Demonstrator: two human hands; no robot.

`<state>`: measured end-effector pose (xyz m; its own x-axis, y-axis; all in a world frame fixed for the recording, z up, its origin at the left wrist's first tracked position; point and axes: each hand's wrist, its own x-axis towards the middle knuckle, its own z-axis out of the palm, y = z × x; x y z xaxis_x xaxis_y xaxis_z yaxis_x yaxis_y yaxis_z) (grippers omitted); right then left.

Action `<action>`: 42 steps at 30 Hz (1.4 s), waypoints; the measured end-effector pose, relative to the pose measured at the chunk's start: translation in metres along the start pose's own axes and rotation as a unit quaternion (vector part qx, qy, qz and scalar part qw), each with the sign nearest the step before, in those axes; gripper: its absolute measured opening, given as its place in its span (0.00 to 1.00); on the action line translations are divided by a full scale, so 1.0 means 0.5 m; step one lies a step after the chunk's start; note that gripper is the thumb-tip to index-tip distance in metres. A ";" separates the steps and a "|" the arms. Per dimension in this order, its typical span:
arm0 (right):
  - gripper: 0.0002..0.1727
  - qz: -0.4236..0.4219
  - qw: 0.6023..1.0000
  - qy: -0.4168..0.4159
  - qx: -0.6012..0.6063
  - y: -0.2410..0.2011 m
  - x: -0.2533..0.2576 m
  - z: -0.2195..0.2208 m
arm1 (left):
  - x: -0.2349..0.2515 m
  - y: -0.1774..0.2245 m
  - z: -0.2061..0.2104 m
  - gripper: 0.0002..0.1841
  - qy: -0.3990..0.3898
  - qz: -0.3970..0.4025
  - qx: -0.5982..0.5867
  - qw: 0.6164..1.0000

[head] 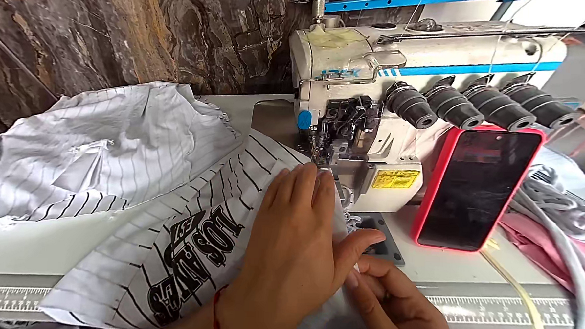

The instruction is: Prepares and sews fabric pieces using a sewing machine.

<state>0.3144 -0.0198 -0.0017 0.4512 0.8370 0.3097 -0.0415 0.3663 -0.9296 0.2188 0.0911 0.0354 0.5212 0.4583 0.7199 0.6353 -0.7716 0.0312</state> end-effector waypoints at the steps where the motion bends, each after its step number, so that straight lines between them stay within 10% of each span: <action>1: 0.11 0.001 1.000 0.001 -0.003 0.000 0.001 0.000 | 0.001 0.001 0.001 0.39 -0.001 -0.005 0.001 1.000; 20: 0.10 -0.021 0.999 0.018 -0.030 -0.004 0.036 0.012 | 0.013 -0.060 -0.007 0.45 0.008 0.053 -0.063 0.997; 27: 0.10 -0.003 0.999 -0.042 -0.015 0.008 0.009 -0.023 | -0.128 0.017 -0.043 0.18 0.084 0.005 -0.205 0.975; 38: 0.08 0.006 0.994 -0.083 -0.076 0.024 -0.057 -0.054 | -0.207 0.061 -0.002 0.08 0.145 -0.176 -0.354 0.907; 42: 0.09 0.017 0.994 -0.090 -0.068 0.018 -0.064 -0.056 | -0.179 0.006 -0.049 0.05 0.183 0.017 -0.205 0.961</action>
<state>0.3246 -0.0546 -0.0254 0.2851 0.9111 0.2977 0.0730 0.2890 -0.9545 0.1602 0.0369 -0.0118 0.2540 0.3024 0.9187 0.3051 -0.9264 0.2206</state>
